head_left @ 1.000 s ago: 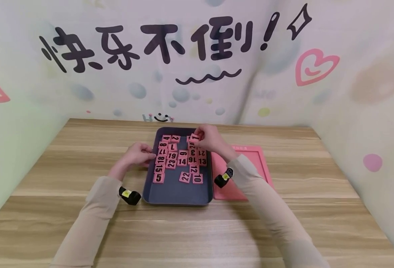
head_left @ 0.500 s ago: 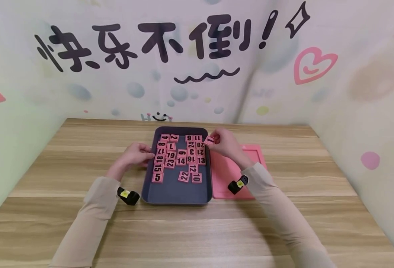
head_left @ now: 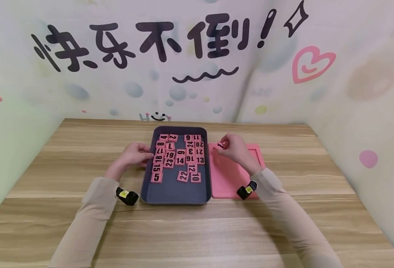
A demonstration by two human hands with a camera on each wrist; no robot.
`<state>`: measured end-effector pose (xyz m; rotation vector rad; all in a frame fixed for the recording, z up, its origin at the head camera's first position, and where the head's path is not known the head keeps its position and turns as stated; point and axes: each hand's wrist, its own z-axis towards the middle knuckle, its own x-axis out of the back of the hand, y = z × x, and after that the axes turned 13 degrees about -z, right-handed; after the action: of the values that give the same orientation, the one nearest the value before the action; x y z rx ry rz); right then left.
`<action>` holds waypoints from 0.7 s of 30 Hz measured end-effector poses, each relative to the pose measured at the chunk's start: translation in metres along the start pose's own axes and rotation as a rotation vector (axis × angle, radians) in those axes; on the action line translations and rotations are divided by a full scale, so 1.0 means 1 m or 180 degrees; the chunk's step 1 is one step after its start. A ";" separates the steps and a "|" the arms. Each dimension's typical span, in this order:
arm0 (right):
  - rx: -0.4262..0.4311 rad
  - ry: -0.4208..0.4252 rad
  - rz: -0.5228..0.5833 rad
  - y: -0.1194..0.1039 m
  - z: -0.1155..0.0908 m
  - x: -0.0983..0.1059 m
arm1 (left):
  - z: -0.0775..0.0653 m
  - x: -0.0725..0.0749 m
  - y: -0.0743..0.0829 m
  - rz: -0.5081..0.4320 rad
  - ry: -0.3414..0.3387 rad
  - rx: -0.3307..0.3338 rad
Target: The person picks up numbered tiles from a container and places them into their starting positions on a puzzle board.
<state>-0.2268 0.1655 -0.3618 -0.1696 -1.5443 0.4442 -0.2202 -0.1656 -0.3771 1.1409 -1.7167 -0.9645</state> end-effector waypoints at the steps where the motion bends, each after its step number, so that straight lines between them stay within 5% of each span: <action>1: -0.0048 -0.0053 0.0004 0.001 0.000 -0.001 | 0.000 0.000 0.000 -0.0005 0.0000 0.0003; 21: -0.0351 -0.0612 -0.0326 0.002 0.001 -0.019 | -0.002 0.001 0.002 0.0072 -0.0011 0.0070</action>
<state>-0.2279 0.1603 -0.3802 -0.1354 -1.7591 0.3011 -0.2194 -0.1664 -0.3748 1.1322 -1.7431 -0.9365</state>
